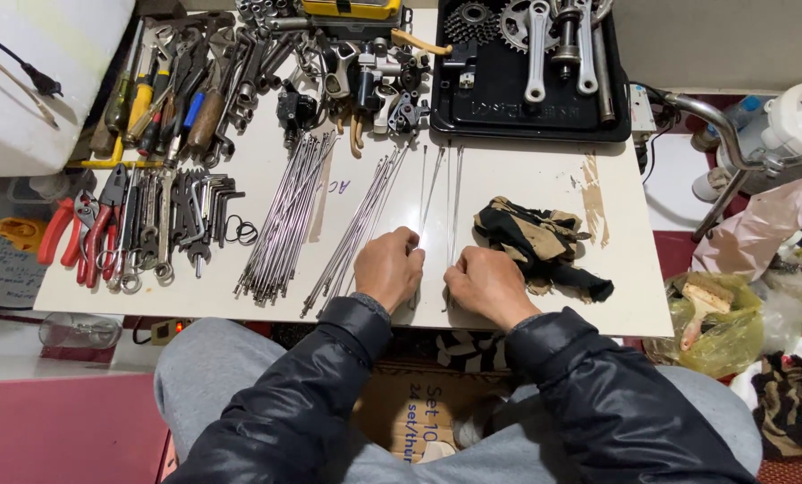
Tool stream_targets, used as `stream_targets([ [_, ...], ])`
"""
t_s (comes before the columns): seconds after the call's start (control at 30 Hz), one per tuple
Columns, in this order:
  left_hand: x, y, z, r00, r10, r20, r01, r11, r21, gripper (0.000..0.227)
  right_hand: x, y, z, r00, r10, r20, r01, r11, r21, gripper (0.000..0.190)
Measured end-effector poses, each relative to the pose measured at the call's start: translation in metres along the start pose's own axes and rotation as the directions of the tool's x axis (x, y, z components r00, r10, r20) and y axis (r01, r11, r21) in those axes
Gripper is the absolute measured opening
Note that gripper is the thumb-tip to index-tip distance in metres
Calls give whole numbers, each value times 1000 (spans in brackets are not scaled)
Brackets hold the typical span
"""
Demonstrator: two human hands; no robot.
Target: The person sits at a low table and wipes thin metal rods with a cloth. They pick up rods from a pile, rub them with the cloth, and place them back on the table among other tools and bicycle parts.
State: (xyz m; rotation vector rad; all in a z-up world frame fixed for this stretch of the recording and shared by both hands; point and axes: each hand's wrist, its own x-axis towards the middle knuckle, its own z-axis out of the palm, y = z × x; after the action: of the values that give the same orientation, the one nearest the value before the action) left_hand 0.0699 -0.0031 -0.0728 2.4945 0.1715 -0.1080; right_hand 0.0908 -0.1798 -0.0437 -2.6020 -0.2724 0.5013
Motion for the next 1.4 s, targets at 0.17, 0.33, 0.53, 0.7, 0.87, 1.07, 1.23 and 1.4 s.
stream_targets([
  [0.17, -2, -1, 4, 1000, 6, 20, -6, 1000, -10, 29, 5, 8, -2, 993, 114, 34, -118, 972, 204, 24],
  [0.33, -4, -1, 4, 999, 1, 35, 0, 1000, -20, 31, -1, 7, -7, 989, 149, 28, -150, 937, 315, 24],
  [0.53, 4, -6, 12, 1000, 23, 3, -22, 997, -71, 32, -9, -2, -7, 994, 102, 33, -107, 974, 200, 31],
  [0.7, -5, -18, 7, 992, 85, -95, -100, 982, -160, 32, -24, -15, -20, 995, -6, 104, -2, 997, 77, 33],
  [0.87, -32, -42, -31, 957, 68, -281, -69, 998, 7, 29, -33, 3, -47, 936, -280, -214, 246, 954, -170, 23],
  [1.07, -36, -70, -71, 990, -75, -121, 94, 983, 160, 35, -27, 29, -76, 932, -229, -280, 78, 883, -462, 64],
  [1.23, -30, -77, -74, 984, -175, -18, 175, 973, 151, 34, -3, 57, -35, 986, -65, -151, -27, 842, -539, 73],
  [1.4, -31, -69, -79, 982, -187, 4, 185, 977, 103, 29, 8, 81, -25, 933, -195, -303, -2, 839, -545, 46],
])
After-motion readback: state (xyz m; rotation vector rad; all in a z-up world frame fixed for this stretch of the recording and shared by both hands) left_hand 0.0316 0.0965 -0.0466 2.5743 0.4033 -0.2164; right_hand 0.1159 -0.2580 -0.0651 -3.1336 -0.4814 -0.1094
